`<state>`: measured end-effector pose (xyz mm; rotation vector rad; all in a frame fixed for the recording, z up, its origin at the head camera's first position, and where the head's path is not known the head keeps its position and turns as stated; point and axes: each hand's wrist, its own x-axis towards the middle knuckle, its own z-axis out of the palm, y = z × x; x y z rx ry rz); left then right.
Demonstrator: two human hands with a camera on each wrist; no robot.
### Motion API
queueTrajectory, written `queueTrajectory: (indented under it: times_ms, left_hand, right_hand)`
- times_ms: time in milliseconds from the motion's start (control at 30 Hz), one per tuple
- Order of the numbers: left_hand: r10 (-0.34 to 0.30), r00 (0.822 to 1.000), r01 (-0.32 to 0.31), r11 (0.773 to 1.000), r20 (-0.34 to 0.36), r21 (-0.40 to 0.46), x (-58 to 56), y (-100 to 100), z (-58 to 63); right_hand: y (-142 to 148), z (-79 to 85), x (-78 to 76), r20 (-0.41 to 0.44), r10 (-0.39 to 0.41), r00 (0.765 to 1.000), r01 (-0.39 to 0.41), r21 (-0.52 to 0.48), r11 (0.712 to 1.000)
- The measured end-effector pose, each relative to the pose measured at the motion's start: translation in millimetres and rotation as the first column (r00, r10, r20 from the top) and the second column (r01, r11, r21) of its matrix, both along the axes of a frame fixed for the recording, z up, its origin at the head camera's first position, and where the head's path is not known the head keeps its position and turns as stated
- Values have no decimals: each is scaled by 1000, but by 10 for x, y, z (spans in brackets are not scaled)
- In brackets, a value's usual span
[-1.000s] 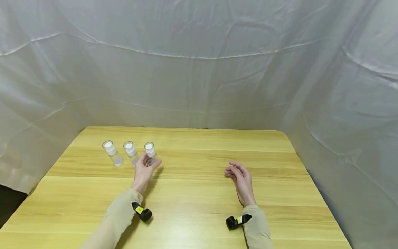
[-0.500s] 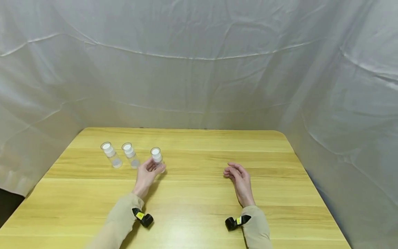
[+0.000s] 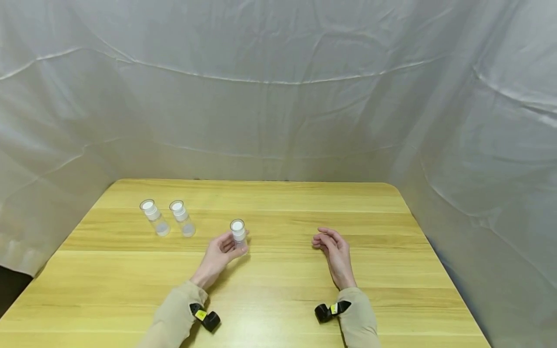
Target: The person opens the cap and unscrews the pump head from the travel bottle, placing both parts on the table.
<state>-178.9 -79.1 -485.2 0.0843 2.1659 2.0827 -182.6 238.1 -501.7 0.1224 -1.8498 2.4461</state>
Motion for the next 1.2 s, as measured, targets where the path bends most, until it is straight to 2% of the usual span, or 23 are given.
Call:
queueTrajectory:
  times_ms: [100,200,500,633,833,1200]
  left_hand:
    - [-93,996,93,995,10,24,19,10,-40]
    - [-159,987,158,987,6,40,29,20,-68]
    - [-307,947,309,951,-94,2,53,98,-105]
    - [-320,940,320,947,-116,-22,65,120,-125]
    - [-318,940,319,948,-126,-17,59,141,-135]
    - [-318,939,319,948,-129,-14,74,136,-111]
  right_hand:
    - [-1,-5,-2,-5,3,1000,-3,5,1000]
    - [0,-8,-4,-11,6,1000,-6,4,1000]
    - [-15,-10,-9,-38,22,999,-21,13,1000]
    - [-31,-18,-13,-54,21,998,-20,29,999]
    - [-73,5,6,-97,7,995,0,71,997]
    - [-379,192,76,-183,110,977,-66,230,971]
